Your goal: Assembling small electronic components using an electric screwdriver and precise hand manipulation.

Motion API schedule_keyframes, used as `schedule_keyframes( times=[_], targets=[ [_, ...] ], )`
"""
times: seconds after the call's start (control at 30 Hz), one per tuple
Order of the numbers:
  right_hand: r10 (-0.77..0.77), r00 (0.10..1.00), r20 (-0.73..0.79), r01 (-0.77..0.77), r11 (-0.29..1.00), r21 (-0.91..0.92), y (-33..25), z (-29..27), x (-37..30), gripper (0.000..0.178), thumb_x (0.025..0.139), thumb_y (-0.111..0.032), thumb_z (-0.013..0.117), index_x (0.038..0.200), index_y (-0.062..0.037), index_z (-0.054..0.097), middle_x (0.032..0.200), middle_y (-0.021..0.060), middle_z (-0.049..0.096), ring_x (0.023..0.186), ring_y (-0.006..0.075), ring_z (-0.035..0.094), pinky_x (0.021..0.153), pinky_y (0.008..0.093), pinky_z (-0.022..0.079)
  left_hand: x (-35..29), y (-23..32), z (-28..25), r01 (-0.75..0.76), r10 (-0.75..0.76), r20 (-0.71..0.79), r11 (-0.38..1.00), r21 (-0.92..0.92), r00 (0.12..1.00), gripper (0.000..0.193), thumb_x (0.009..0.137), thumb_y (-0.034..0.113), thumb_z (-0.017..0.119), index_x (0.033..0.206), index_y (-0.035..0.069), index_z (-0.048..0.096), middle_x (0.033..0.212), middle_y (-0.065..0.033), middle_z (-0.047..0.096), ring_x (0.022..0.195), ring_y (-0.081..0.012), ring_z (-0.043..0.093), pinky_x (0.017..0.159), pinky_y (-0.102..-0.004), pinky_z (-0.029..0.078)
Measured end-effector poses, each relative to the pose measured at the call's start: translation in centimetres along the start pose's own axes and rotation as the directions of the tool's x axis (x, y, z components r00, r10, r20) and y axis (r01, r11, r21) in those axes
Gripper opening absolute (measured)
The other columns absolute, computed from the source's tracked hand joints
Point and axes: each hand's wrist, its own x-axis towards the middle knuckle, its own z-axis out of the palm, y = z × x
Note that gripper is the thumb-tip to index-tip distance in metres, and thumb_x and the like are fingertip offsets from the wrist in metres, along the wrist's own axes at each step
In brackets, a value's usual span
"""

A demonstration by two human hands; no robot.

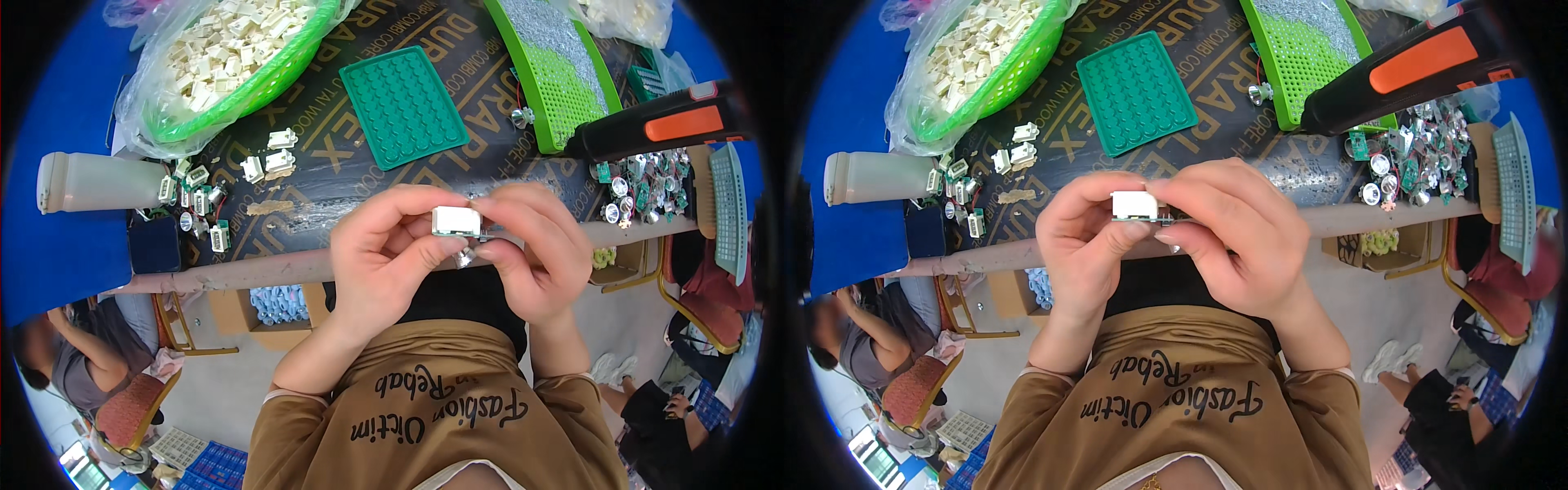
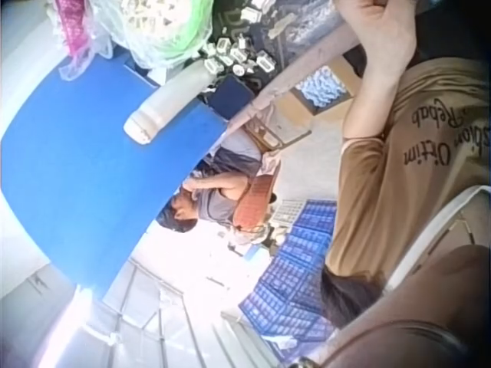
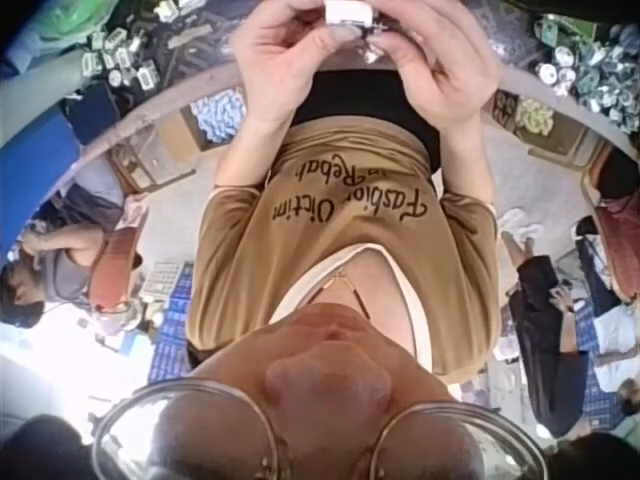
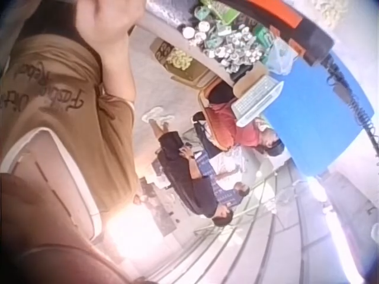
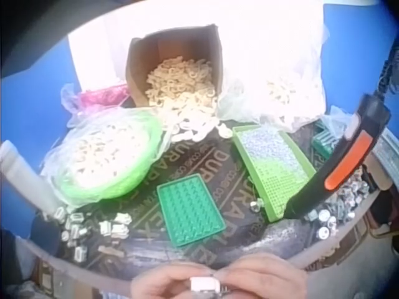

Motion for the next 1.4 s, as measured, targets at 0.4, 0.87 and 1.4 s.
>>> schedule_keyframes(
  times=[0.4, 0.87, 1.4],
  targets=[
    [0.367, 0.930, -0.016, -0.366, 0.930, 0.034, 1.4, -1.4, -4.4, 0.026, 0.073, -0.004, 0.057, 0.097, 0.0031, 0.056, 0.081, 0.0119, 0.060, 0.069, 0.0184, 0.056, 0.065, 0.0260, 0.044, -1.4, 3.1, -6.7, -0.094, 0.202, -0.312, 0.939, 0.330, 0.928, 0.019, 0.081, 0.002, 0.051, 0.099, -0.001, 0.049, 0.095, -0.0101, 0.055, 0.079, -0.0148, 0.055, 0.073, -0.0281, 0.047],
    [0.237, 0.971, 0.031, -0.231, 0.963, -0.136, 1.2, -0.5, -3.6, 0.009, 0.074, 0.000, 0.056, 0.082, 0.0018, 0.059, 0.067, 0.0102, 0.059, 0.059, 0.0210, 0.056, 0.055, 0.0274, 0.043, 0.8, 9.3, -19.5, 0.257, 0.565, -0.394, 0.309, 0.916, 0.724, 0.012, 0.078, 0.010, 0.058, 0.088, 0.003, 0.060, 0.068, -0.0016, 0.057, 0.059, -0.0051, 0.051, 0.055, -0.0189, 0.041],
    [0.193, 0.981, 0.031, -0.186, 0.970, -0.157, 1.1, -0.5, -3.6, 0.007, 0.073, 0.001, 0.057, 0.080, 0.0013, 0.059, 0.067, 0.0103, 0.058, 0.056, 0.0216, 0.055, 0.054, 0.0279, 0.042, 0.1, 9.4, -20.4, 0.094, 0.703, -0.301, 0.318, 0.943, 0.644, 0.011, 0.076, 0.007, 0.061, 0.074, -0.001, 0.055, 0.063, -0.0006, 0.055, 0.056, -0.0044, 0.047, 0.052, -0.0185, 0.039]
  ],
)
